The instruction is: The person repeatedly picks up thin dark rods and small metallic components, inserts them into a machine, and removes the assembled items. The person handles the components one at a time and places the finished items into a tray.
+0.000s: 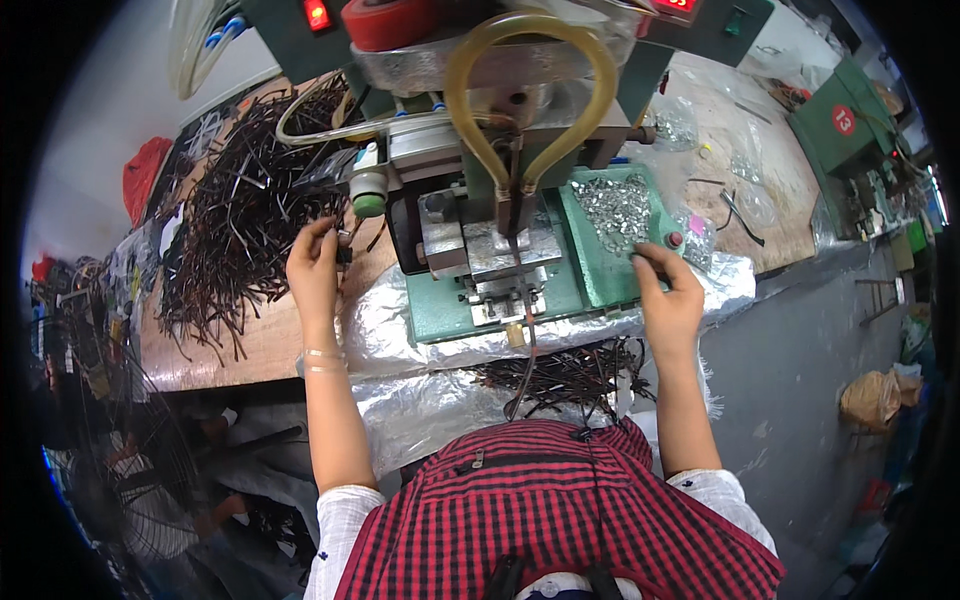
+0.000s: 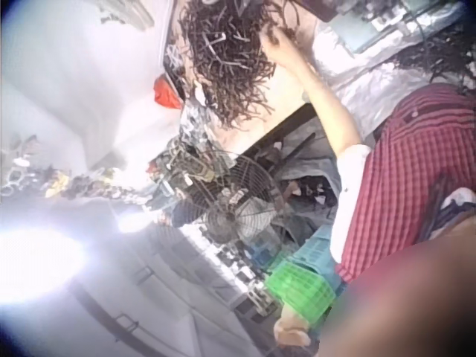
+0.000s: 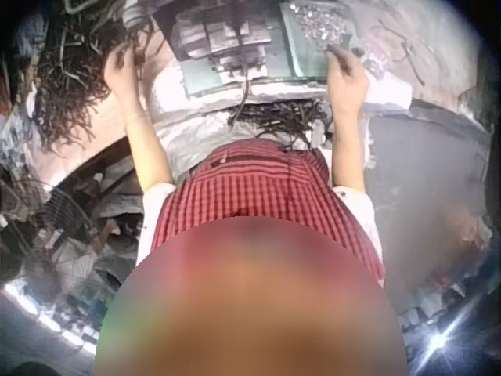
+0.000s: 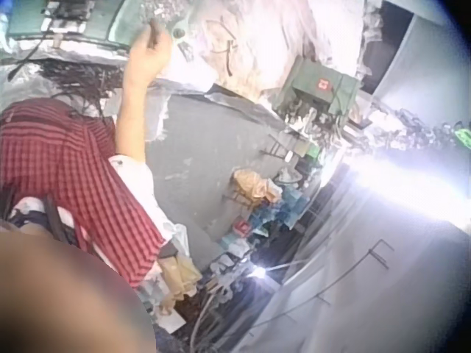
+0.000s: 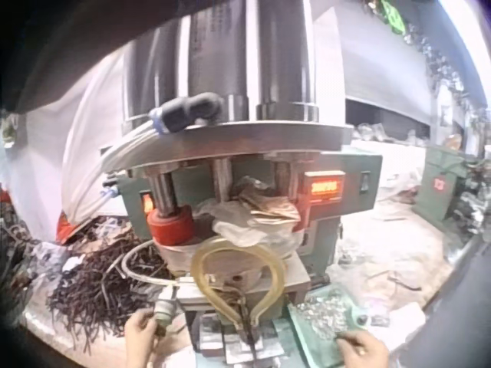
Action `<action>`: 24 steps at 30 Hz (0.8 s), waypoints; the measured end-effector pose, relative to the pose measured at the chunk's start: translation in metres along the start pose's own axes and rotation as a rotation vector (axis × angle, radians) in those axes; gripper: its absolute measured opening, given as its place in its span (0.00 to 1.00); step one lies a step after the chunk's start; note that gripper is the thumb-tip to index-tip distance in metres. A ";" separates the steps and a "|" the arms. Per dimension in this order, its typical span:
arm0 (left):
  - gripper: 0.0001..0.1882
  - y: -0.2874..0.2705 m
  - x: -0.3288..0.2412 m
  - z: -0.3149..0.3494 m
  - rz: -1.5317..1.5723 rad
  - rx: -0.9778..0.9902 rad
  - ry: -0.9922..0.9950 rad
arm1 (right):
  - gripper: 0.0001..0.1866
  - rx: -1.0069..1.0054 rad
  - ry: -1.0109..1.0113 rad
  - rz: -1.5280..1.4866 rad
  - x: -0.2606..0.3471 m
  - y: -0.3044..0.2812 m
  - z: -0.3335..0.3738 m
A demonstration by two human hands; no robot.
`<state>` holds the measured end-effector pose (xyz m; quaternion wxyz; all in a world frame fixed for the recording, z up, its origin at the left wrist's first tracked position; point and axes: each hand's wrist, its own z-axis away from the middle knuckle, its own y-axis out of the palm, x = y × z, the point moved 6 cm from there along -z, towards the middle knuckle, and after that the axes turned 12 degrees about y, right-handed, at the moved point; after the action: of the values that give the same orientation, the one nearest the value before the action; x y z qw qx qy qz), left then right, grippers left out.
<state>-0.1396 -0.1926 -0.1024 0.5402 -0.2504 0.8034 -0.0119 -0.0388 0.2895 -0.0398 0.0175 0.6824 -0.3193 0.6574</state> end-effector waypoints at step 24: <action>0.10 0.045 -0.259 0.036 0.340 -0.004 0.846 | 0.35 0.468 -0.183 -0.555 0.135 0.067 0.039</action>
<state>-0.0505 -0.0364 0.0926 0.1582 -0.0890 0.9831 -0.0228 -0.0441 0.1633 0.0508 0.0101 0.7844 0.0366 0.6191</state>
